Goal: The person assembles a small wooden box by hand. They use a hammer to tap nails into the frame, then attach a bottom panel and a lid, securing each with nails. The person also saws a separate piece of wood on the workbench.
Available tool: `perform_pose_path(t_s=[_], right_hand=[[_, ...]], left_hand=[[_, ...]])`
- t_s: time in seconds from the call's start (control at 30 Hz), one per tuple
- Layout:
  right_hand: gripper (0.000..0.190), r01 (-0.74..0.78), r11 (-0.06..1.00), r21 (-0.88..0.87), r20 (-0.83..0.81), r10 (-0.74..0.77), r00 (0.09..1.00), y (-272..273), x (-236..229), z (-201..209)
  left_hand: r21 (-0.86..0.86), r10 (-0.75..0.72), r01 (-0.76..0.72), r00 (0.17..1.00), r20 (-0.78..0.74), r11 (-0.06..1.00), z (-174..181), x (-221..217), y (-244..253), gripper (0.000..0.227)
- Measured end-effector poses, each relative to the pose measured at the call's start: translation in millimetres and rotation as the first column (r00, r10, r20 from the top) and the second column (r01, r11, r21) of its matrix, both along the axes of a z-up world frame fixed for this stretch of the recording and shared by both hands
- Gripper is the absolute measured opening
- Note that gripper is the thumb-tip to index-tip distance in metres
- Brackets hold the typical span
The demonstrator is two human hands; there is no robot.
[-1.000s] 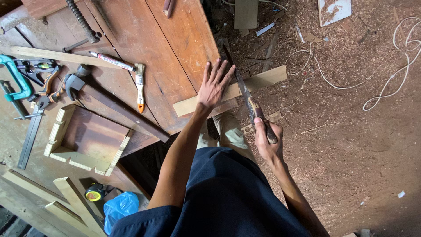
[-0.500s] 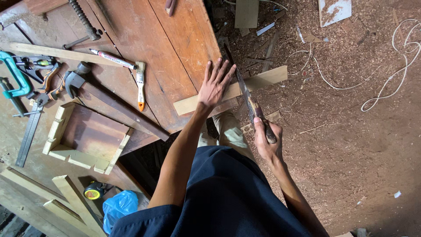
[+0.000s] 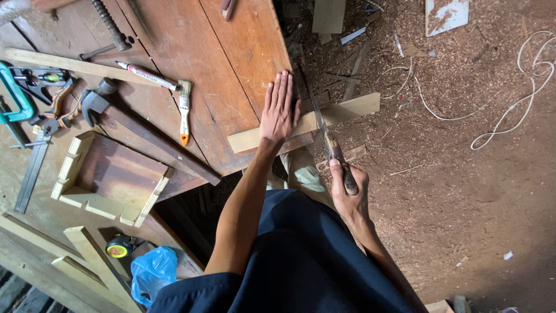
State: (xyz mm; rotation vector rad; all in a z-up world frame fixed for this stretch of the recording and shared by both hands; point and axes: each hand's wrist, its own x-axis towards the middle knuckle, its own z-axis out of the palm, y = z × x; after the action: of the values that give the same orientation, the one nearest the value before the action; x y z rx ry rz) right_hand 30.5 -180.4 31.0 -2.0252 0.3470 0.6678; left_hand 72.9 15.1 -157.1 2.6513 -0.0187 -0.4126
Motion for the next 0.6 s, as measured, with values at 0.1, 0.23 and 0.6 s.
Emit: perform_pose_path(t_s=[0.1, 0.23, 0.6], right_hand=[[0.047, -0.005, 0.999, -0.034, -0.053, 0.004, 0.999, 6.8, 2.4, 0.7], [0.049, -0.092, 0.996, 0.016, -0.021, 0.092, 0.996, 35.0, 0.8, 2.2], [0.042, 0.006, 1.000, 0.010, -0.051, -0.005, 0.999, 4.3, 24.2, 9.9]], left_hand=[[0.008, 0.007, -0.007, 1.000, 0.002, 1.000, 1.6, 0.5, -0.5, 0.065], [-0.029, 0.018, -0.017, 0.999, 0.039, 0.999, 3.3, 5.5, 3.9, 0.065], [-0.012, 0.017, -0.016, 0.998, 0.060, 1.000, 9.1, 1.6, 4.3, 0.064]])
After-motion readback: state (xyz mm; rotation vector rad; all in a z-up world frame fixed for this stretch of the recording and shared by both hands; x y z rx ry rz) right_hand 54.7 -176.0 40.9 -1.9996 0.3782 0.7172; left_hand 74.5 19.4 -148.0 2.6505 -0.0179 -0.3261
